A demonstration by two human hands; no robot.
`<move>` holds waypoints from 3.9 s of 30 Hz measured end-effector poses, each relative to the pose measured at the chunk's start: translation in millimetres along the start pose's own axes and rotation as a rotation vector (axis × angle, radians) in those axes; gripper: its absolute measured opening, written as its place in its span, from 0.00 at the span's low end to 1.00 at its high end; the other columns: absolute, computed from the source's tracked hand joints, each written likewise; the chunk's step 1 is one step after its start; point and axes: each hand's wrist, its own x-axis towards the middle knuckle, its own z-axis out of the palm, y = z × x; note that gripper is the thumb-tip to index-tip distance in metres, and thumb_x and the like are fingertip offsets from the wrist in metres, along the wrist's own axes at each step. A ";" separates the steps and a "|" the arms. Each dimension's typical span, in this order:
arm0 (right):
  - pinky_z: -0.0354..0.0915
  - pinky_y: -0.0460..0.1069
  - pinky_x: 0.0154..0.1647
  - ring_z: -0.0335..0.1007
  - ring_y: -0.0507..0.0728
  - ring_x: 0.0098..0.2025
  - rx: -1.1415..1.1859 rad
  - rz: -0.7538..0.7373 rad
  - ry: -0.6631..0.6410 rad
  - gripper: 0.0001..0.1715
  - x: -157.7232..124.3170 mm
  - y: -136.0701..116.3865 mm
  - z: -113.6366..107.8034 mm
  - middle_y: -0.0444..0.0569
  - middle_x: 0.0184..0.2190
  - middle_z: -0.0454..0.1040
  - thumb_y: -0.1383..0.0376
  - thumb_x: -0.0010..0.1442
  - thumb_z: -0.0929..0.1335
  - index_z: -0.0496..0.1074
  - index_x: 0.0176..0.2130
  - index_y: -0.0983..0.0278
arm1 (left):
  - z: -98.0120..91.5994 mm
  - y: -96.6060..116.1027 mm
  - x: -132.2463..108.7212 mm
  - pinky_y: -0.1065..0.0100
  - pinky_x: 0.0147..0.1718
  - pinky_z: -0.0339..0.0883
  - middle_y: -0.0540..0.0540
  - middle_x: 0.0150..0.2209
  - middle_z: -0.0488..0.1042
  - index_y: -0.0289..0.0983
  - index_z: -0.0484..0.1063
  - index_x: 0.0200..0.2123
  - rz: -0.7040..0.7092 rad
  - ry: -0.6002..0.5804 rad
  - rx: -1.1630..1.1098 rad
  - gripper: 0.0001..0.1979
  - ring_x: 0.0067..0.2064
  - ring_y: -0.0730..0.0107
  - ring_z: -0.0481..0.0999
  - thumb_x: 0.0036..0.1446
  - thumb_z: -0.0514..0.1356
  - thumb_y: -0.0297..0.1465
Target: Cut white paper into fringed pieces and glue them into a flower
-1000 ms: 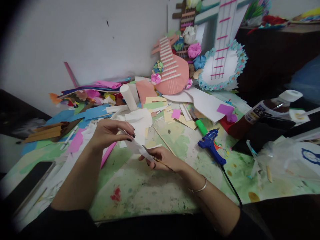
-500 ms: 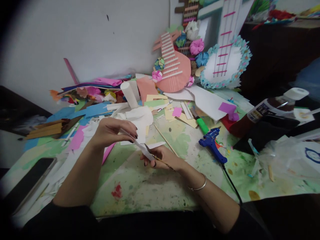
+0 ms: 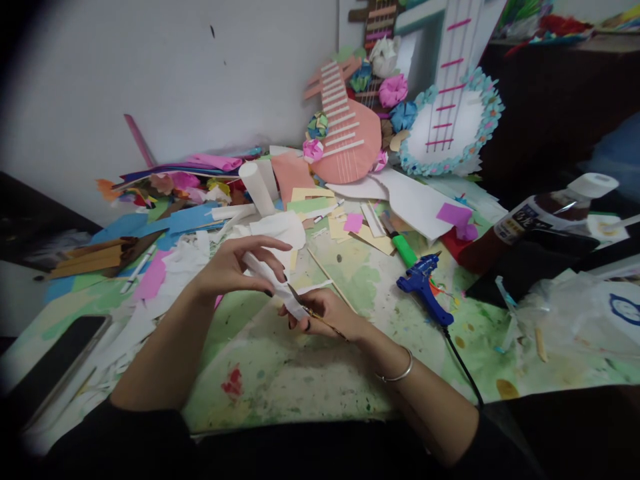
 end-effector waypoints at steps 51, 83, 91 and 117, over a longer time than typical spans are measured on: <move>0.47 0.41 0.13 0.51 0.44 0.13 0.089 0.205 0.074 0.39 -4.7 1.4 -2.7 0.37 0.12 0.61 0.41 0.37 0.73 0.74 0.33 0.72 | 3.7 4.3 -1.8 0.78 0.21 0.68 0.44 0.29 0.79 0.34 0.69 0.52 -0.041 0.041 0.081 0.29 0.30 0.70 0.78 0.45 0.69 0.30; 0.49 0.43 0.17 0.54 0.46 0.19 0.082 0.053 0.006 0.41 -4.2 -2.5 -4.1 0.41 0.18 0.63 0.39 0.45 0.69 0.75 0.35 0.75 | 0.9 -5.7 -0.8 0.69 0.31 0.72 0.42 0.29 0.80 0.34 0.79 0.29 -0.046 -0.027 0.116 0.08 0.30 0.67 0.77 0.47 0.67 0.33; 0.47 0.43 0.17 0.53 0.46 0.18 0.076 0.051 0.000 0.41 -5.4 -3.4 -3.5 0.41 0.17 0.63 0.39 0.46 0.69 0.75 0.36 0.74 | 0.6 -1.8 -0.3 0.69 0.30 0.72 0.42 0.29 0.80 0.34 0.79 0.30 -0.041 -0.050 0.092 0.07 0.31 0.67 0.77 0.47 0.67 0.32; 0.40 0.44 0.19 0.46 0.45 0.18 0.085 0.082 0.047 0.42 -5.5 -4.8 -1.2 0.39 0.16 0.57 0.37 0.42 0.70 0.75 0.33 0.75 | 5.5 -2.8 0.9 0.71 0.32 0.73 0.42 0.30 0.81 0.35 0.80 0.32 -0.008 -0.062 0.104 0.07 0.32 0.67 0.79 0.48 0.67 0.31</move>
